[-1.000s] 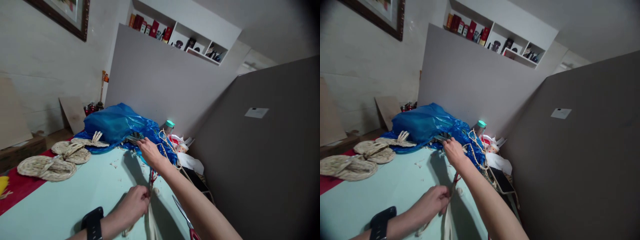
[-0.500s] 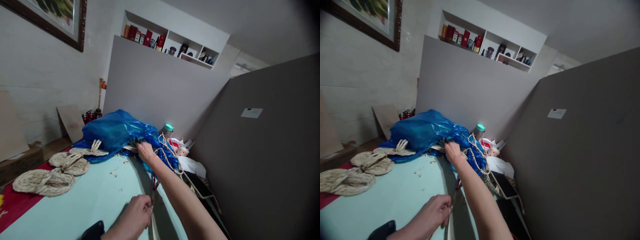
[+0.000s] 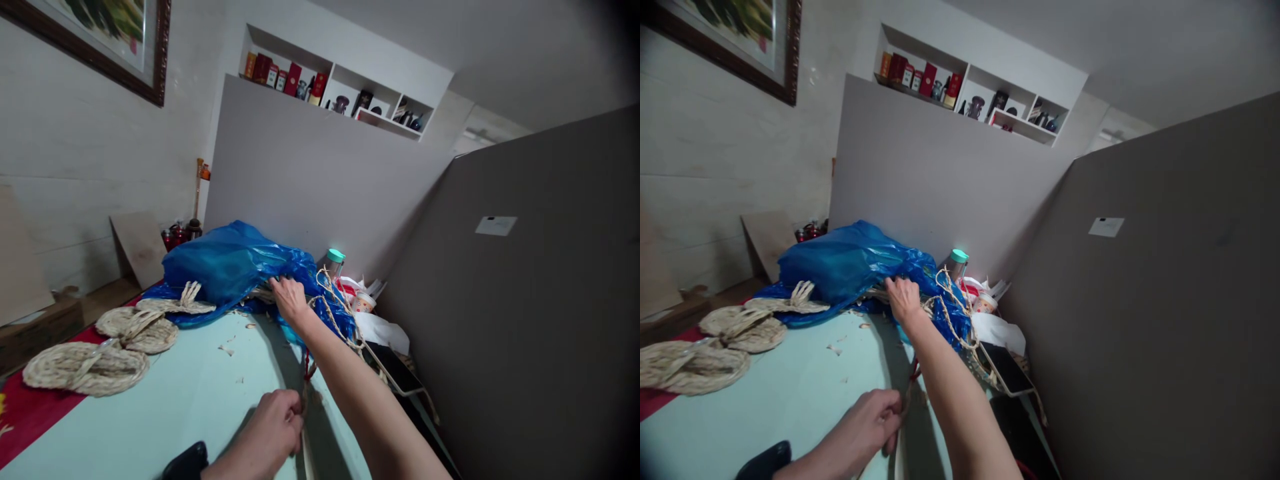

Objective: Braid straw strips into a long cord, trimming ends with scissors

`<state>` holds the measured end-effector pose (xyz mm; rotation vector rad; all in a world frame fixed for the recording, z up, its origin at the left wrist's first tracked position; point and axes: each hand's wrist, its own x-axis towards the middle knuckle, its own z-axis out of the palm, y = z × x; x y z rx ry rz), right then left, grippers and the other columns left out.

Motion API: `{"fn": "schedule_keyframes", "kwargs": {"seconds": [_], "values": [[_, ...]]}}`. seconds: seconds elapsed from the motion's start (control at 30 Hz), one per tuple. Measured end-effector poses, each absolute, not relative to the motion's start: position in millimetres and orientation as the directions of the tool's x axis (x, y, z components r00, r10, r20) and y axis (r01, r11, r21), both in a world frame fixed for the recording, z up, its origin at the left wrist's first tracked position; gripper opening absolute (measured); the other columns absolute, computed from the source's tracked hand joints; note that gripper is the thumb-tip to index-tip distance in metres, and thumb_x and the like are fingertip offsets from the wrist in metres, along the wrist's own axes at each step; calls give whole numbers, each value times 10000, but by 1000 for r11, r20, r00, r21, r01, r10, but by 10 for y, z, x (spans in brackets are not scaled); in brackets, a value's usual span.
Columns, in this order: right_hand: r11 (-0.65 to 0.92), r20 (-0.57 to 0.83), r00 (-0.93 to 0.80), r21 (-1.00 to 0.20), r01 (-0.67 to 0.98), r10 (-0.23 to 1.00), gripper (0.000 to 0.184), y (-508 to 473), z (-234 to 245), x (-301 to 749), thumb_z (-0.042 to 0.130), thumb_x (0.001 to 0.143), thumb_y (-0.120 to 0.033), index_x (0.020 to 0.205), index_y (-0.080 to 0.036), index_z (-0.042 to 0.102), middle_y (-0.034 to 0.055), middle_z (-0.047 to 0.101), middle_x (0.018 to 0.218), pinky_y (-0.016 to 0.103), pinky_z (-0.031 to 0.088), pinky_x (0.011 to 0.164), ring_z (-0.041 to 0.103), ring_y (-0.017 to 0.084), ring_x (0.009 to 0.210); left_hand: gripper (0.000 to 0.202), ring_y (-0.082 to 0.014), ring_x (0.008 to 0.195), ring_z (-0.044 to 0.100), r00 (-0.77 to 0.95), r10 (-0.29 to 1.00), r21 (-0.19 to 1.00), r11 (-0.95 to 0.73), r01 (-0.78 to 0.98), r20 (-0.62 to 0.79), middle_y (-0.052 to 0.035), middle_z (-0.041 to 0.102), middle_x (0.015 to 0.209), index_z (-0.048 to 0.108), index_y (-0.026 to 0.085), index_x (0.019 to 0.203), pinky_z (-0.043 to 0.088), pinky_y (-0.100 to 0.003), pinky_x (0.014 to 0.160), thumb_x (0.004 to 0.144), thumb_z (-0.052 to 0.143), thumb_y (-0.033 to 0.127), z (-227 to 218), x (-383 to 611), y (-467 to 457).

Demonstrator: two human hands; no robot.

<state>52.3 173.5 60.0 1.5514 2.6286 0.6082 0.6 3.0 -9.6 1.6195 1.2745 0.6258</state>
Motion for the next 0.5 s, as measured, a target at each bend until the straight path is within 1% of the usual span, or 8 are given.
{"fn": "schedule_keyframes", "kwargs": {"seconds": [0.13, 0.23, 0.3, 0.37, 0.5], "values": [[430, 211, -513, 341, 836, 832, 256, 1757, 567, 525, 406, 959, -130, 1155, -156, 569, 169, 650, 1073, 302, 471, 760, 631, 232, 970, 205, -150, 546, 558, 320, 934, 885, -11, 465, -157, 34, 524, 482, 416, 228, 579, 347, -251, 547, 709, 421, 70, -77, 1, 28], [486, 217, -573, 346, 802, 790, 233, 1770, 558, 509, 413, 946, -117, 1097, -137, 589, 161, 653, 1057, 312, 467, 768, 607, 244, 992, 214, -157, 553, 567, 319, 937, 886, -24, 462, -141, 29, 538, 488, 416, 231, 583, 348, -256, 552, 714, 420, 62, -65, -1, 27], [547, 211, -634, 354, 759, 744, 232, 1766, 572, 489, 410, 939, -99, 1082, -142, 587, 147, 646, 1065, 314, 458, 798, 571, 243, 1042, 219, -160, 556, 569, 319, 937, 891, -22, 454, -139, 26, 545, 491, 418, 232, 579, 352, -257, 558, 717, 422, 62, -61, 1, 25], [602, 205, -688, 354, 715, 697, 232, 1749, 598, 474, 407, 933, -82, 1074, -149, 580, 132, 639, 1059, 310, 447, 821, 549, 234, 1047, 226, -162, 566, 575, 322, 936, 892, -19, 453, -143, 23, 557, 500, 418, 232, 572, 360, -257, 566, 721, 425, 62, -54, 1, 22], [677, 227, -744, 311, 667, 629, 257, 1677, 667, 493, 379, 946, -75, 1109, -162, 557, 98, 640, 1016, 289, 425, 824, 561, 205, 937, 233, -161, 581, 580, 322, 936, 875, -34, 482, -141, 20, 575, 519, 415, 233, 568, 365, -255, 578, 719, 425, 56, -28, -5, 13]]}}
